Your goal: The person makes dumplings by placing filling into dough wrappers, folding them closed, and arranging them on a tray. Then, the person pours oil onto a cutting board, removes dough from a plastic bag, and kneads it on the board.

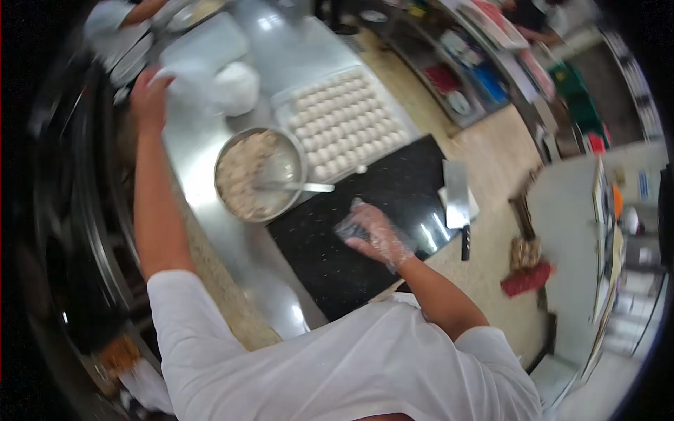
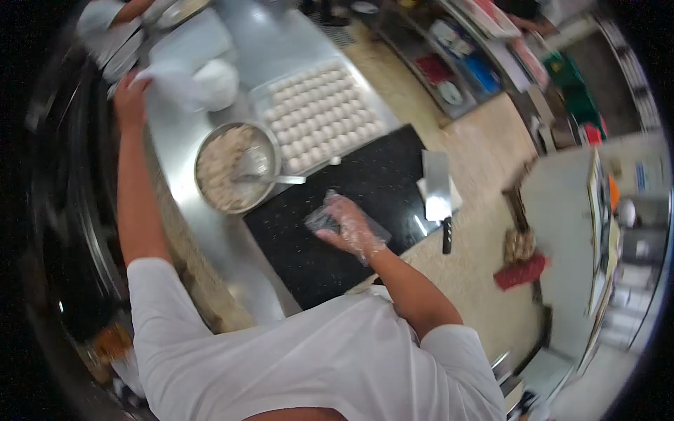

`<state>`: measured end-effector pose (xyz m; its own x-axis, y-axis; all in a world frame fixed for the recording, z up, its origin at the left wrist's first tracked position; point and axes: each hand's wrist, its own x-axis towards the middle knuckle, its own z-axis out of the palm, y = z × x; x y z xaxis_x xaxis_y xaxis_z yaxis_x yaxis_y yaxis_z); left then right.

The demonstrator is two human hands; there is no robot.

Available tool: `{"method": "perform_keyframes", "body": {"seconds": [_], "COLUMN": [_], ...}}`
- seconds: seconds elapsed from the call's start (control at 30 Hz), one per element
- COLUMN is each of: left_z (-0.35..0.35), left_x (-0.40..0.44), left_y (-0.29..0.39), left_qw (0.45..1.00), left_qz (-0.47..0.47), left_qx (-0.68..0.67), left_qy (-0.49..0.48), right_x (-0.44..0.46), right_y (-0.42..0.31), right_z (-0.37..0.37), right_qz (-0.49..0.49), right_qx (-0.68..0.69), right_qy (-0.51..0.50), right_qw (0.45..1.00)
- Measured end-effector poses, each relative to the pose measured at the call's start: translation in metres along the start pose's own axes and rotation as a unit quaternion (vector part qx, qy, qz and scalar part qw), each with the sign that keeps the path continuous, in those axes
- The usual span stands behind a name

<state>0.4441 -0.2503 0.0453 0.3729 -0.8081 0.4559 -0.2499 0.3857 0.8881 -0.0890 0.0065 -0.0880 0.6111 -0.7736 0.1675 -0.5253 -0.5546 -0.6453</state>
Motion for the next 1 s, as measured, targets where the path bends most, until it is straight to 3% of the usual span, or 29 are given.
{"method": "perform_keyframes", "body": {"seconds": [0.07, 0.1, 0.17, 0.2, 0.23, 0.27, 0.3, 0.37, 0.4, 0.43, 0.5, 0.57, 0.63, 0.67, 0.73, 0.77, 0.83, 0.87, 0.93, 1.0], "left_z": [0.005, 0.015, 0.032, 0.041, 0.049, 0.055, 0.059, 0.066, 0.07, 0.072, 0.074, 0.072, 0.066, 0.065, 0.062, 0.06, 0.045, 0.038, 0.026, 0.02], "left_x": [-0.01, -0.017, -0.03, -0.036, -0.04, -0.044, -0.047, -0.051, -0.054, -0.055, -0.057, -0.061, -0.065, -0.065, -0.077, -0.083, -0.09, -0.099, -0.119, -0.133], "left_y": [0.033, 0.047, 0.06, 0.062, 0.062, 0.062, 0.064, 0.066, 0.066, 0.063, 0.058, 0.064, 0.076, 0.068, 0.077, 0.081, 0.064, 0.055, 0.052, 0.058], "left_qw": [0.978, 0.95, 0.97, 0.97, 0.993, 0.968, 0.968, 0.941, 0.921, 0.922, 0.926, 0.938, 0.977, 0.964, 0.968, 0.971, 0.958, 0.94, 0.883, 0.874], "left_qz": [0.141, 0.222, 0.179, 0.178, 0.11, 0.039, 0.039, -0.045, -0.051, -0.052, -0.061, -0.03, 0.042, 0.044, 0.042, 0.045, 0.064, 0.062, 0.01, -0.027], "left_qx": [0.154, 0.217, 0.159, 0.162, -0.042, -0.245, -0.245, -0.33, -0.377, -0.377, -0.356, -0.334, -0.165, -0.204, -0.185, -0.17, -0.22, -0.307, -0.462, -0.473], "left_qy": [-0.005, -0.021, -0.033, -0.025, -0.033, -0.041, -0.035, -0.063, -0.081, -0.076, -0.108, -0.089, -0.127, -0.163, -0.161, -0.161, -0.171, -0.132, -0.08, -0.11], "right_x": [0.003, 0.009, 0.025, 0.031, 0.043, 0.06, 0.077, 0.123, 0.147, 0.17, 0.226, 0.281, 0.322, 0.333, 0.347, 0.351, 0.355, 0.349, 0.331, 0.315], "right_y": [-0.001, -0.005, -0.015, -0.015, -0.015, -0.016, -0.018, -0.025, -0.026, -0.031, -0.074, -0.075, -0.106, -0.117, -0.13, -0.123, -0.101, -0.092, -0.108, -0.112], "right_z": [-0.002, -0.009, -0.022, -0.022, -0.025, -0.033, -0.04, -0.05, -0.049, -0.049, -0.068, -0.065, -0.074, -0.073, -0.068, -0.063, -0.057, -0.059, -0.08, -0.096], "right_qz": [0.089, 0.079, 0.17, 0.16, 0.155, 0.138, 0.124, 0.105, 0.07, 0.036, 0.015, -0.077, -0.14, -0.139, -0.112, -0.113, -0.062, -0.076, -0.005, 0.018], "right_qx": [0.084, 0.084, 0.24, 0.253, 0.25, 0.247, 0.246, 0.24, 0.141, 0.043, 0.13, 0.166, 0.214, 0.217, 0.037, 0.038, -0.008, 0.11, 0.134, 0.153], "right_qy": [0.031, 0.017, 0.001, 0.022, 0.017, 0.008, -0.002, 0.0, 0.025, 0.049, 0.065, 0.115, 0.182, 0.178, 0.126, 0.123, 0.039, 0.066, 0.122, 0.158], "right_qw": [0.992, 0.993, 0.956, 0.954, 0.956, 0.959, 0.961, 0.965, 0.987, 0.997, 0.989, 0.976, 0.949, 0.95, 0.985, 0.985, 0.997, 0.989, 0.983, 0.975]}}
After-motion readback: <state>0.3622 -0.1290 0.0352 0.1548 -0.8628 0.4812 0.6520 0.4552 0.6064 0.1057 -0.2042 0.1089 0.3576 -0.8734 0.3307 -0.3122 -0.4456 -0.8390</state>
